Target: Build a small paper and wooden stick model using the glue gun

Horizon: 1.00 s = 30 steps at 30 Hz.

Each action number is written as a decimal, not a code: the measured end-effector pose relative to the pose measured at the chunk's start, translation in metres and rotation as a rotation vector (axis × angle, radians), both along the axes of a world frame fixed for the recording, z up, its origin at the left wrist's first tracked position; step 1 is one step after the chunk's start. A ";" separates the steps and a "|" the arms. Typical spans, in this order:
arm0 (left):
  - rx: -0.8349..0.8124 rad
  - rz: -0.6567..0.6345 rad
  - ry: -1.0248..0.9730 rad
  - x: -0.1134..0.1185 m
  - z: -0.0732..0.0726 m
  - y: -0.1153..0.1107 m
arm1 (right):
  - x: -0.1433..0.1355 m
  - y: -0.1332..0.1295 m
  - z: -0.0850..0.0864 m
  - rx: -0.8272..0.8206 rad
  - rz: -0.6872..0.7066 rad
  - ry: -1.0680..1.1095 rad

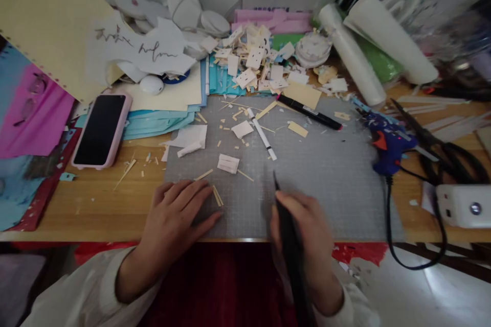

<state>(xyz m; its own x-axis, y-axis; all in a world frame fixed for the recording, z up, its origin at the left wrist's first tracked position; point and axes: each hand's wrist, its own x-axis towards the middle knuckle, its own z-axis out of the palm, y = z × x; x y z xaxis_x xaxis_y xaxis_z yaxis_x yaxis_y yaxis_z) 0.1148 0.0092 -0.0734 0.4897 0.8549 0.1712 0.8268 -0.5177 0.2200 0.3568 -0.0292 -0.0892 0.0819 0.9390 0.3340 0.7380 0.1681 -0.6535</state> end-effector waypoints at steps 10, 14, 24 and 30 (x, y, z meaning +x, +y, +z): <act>0.074 -0.034 -0.001 0.004 0.000 0.010 | 0.059 0.068 0.001 -0.122 0.031 -0.607; 0.097 -0.063 -0.083 0.001 0.000 0.010 | 0.066 0.071 -0.006 -0.138 0.058 -0.659; -0.223 0.222 -0.756 -0.015 0.020 0.012 | 0.012 0.038 0.054 0.167 0.201 -0.263; -0.497 0.333 -1.014 -0.007 0.036 0.002 | -0.055 0.033 0.067 -0.133 0.415 0.231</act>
